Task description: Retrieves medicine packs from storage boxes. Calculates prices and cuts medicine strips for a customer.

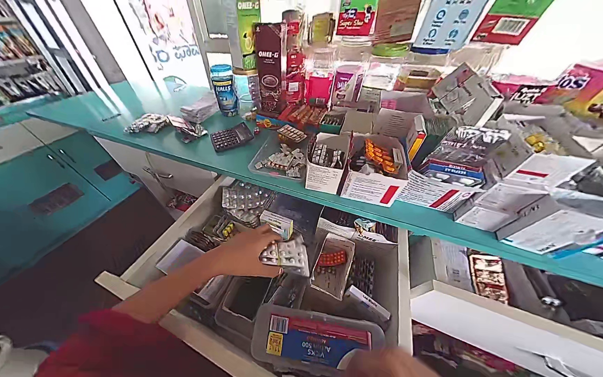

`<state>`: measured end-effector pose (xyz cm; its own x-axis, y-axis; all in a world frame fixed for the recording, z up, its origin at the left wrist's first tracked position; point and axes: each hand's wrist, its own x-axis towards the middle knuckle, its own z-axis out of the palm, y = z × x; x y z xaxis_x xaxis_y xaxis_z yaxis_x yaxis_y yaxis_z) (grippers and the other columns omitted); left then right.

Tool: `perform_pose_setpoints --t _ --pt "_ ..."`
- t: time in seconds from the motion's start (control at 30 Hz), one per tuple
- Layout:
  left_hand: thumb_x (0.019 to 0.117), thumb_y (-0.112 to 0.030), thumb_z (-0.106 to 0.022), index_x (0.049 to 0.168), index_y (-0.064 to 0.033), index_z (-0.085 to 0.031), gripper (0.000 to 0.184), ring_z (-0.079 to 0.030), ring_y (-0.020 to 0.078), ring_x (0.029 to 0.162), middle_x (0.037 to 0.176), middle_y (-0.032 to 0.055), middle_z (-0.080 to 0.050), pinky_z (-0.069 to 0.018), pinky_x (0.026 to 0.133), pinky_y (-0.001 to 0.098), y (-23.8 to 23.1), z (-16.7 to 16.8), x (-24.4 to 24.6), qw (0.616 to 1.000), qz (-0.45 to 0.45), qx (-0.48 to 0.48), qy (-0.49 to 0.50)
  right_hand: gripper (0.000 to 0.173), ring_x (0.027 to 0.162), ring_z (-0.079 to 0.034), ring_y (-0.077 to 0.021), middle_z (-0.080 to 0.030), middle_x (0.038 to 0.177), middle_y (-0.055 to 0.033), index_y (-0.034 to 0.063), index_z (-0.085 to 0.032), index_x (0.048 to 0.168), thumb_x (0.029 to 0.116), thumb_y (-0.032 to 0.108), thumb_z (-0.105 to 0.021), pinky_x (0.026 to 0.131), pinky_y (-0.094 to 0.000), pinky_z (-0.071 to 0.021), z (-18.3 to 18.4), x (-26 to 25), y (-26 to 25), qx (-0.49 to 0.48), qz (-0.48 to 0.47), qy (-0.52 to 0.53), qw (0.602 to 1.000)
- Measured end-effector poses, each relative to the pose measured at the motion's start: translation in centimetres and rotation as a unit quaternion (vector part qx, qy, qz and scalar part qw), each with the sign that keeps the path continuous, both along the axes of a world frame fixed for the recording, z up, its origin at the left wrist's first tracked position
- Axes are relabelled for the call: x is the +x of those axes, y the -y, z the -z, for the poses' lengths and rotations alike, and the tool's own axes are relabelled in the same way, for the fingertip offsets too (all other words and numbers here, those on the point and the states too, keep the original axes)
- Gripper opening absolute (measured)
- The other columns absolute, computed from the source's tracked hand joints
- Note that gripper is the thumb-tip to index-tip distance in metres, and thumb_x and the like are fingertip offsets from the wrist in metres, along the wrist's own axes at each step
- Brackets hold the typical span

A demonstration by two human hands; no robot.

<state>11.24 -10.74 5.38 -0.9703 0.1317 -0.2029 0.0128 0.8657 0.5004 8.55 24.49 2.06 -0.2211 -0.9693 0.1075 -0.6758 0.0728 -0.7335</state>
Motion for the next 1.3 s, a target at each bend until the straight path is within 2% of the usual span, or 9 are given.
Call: perform_pose_setpoints --t 0.07,0.13,0.23,0.4,0.53,0.7,1.0,1.1,1.3 --pt "0.0867 -0.037 -0.075 0.138 -0.0003 -0.058 0.065 -0.060 0.0344 0.118 0.135 0.0231 -0.057 -0.0493 0.100 0.0540 1.1 -0.9 1.0 0.993 -0.079 0.035 -0.085 0.025 0.088 -0.073 -0.0231 -0.074 0.100 -0.0149 -0.0020 -0.073 0.112 0.0984 0.008 -0.054 0.079 -0.0424 -0.0598 -0.2 -3.3 4.4 -0.042 0.063 0.035 0.997" --pt "0.0850 -0.035 -0.075 0.137 0.0000 -0.058 0.065 -0.061 0.0327 0.117 0.132 0.0229 -0.059 -0.0516 0.097 0.0531 2.3 -1.2 1.4 0.971 -0.146 0.059 -0.180 0.034 0.108 -0.067 -0.0205 -0.066 0.124 -0.0194 -0.0064 -0.059 0.131 0.1055 0.011 -0.045 0.095 -0.0365 -0.0546 -0.2 -6.4 9.6 0.008 0.152 0.229 0.961" --pt "0.0841 -0.033 -0.075 0.137 -0.0005 -0.058 0.064 -0.058 0.0293 0.123 0.135 0.0208 -0.058 -0.0488 0.102 0.0494 4.0 -1.3 1.0 0.952 -0.163 0.070 -0.251 0.034 0.116 -0.056 -0.0208 -0.053 0.133 -0.0184 -0.0048 -0.048 0.137 0.1091 0.013 -0.038 0.099 -0.0336 -0.0461 1.6 -9.2 16.6 -0.006 0.304 0.514 0.802" --pt "0.0781 -0.028 -0.081 0.136 -0.0036 -0.061 0.066 -0.044 0.0336 0.140 0.145 0.0128 -0.057 -0.0289 0.117 0.0542 5.5 0.1 -0.7 0.945 -0.084 0.003 -0.315 0.038 0.117 -0.049 -0.0260 -0.048 0.135 -0.0183 -0.0006 -0.042 0.142 0.1089 0.017 -0.037 0.099 -0.0417 -0.0415 3.9 -10.7 20.9 -0.119 0.418 0.616 0.657" --pt "0.0795 -0.026 -0.082 0.140 -0.0044 -0.059 0.068 -0.044 0.0346 0.141 0.149 0.0139 -0.054 -0.0315 0.117 0.0550 6.4 1.2 -2.4 0.943 -0.064 -0.027 -0.327 0.034 0.114 -0.051 -0.0240 -0.049 0.133 -0.0176 -0.0009 -0.043 0.138 0.1086 0.014 -0.035 0.097 -0.0392 -0.0420 3.5 -9.8 20.9 -0.212 0.434 0.661 0.574" --pt "0.0780 -0.031 -0.085 0.138 -0.0075 -0.058 0.070 -0.052 0.0366 0.131 0.135 0.0145 -0.062 -0.0396 0.110 0.0572 6.9 1.0 -3.7 0.962 -0.080 -0.048 -0.256 0.043 0.141 -0.043 -0.0267 -0.040 0.155 -0.0212 -0.0064 -0.045 0.142 0.1119 0.015 -0.022 0.114 -0.0381 -0.0357 1.0 -9.4 20.1 -0.279 0.352 0.655 0.607" --pt "0.0970 -0.037 -0.068 0.135 -0.0081 -0.065 0.048 -0.052 0.0371 0.134 0.138 0.0176 -0.061 -0.0413 0.109 0.0564 5.6 1.9 -8.2 0.983 -0.001 -0.118 -0.140 0.041 0.145 -0.041 -0.0275 -0.048 0.153 -0.0169 0.0008 -0.050 0.140 0.1118 0.018 -0.027 0.115 -0.0502 -0.0335 1.4 -12.4 19.3 -0.232 0.333 0.587 0.701" --pt "0.1000 -0.038 -0.063 0.134 -0.0080 -0.067 0.046 -0.052 0.0361 0.136 0.145 0.0181 -0.056 -0.0425 0.109 0.0564 4.7 2.0 -8.4 0.976 0.018 -0.145 -0.159 0.038 0.145 -0.041 -0.0262 -0.050 0.152 -0.0150 0.0033 -0.055 0.137 0.1111 0.017 -0.030 0.114 -0.0518 -0.0328 1.9 -12.7 19.1 -0.232 0.335 0.549 0.730" --pt "0.1017 -0.032 -0.058 0.122 -0.0088 -0.072 0.034 -0.064 0.0414 0.122 0.127 0.0200 -0.069 -0.0539 0.097 0.0565 2.4 6.6 -7.9 0.901 0.180 -0.192 -0.345 0.040 0.135 -0.049 -0.0220 -0.055 0.145 -0.0167 0.0000 -0.057 0.131 0.1108 0.014 -0.026 0.107 -0.0422 -0.0375 2.6 -12.9 19.2 -0.263 0.325 0.518 0.746"
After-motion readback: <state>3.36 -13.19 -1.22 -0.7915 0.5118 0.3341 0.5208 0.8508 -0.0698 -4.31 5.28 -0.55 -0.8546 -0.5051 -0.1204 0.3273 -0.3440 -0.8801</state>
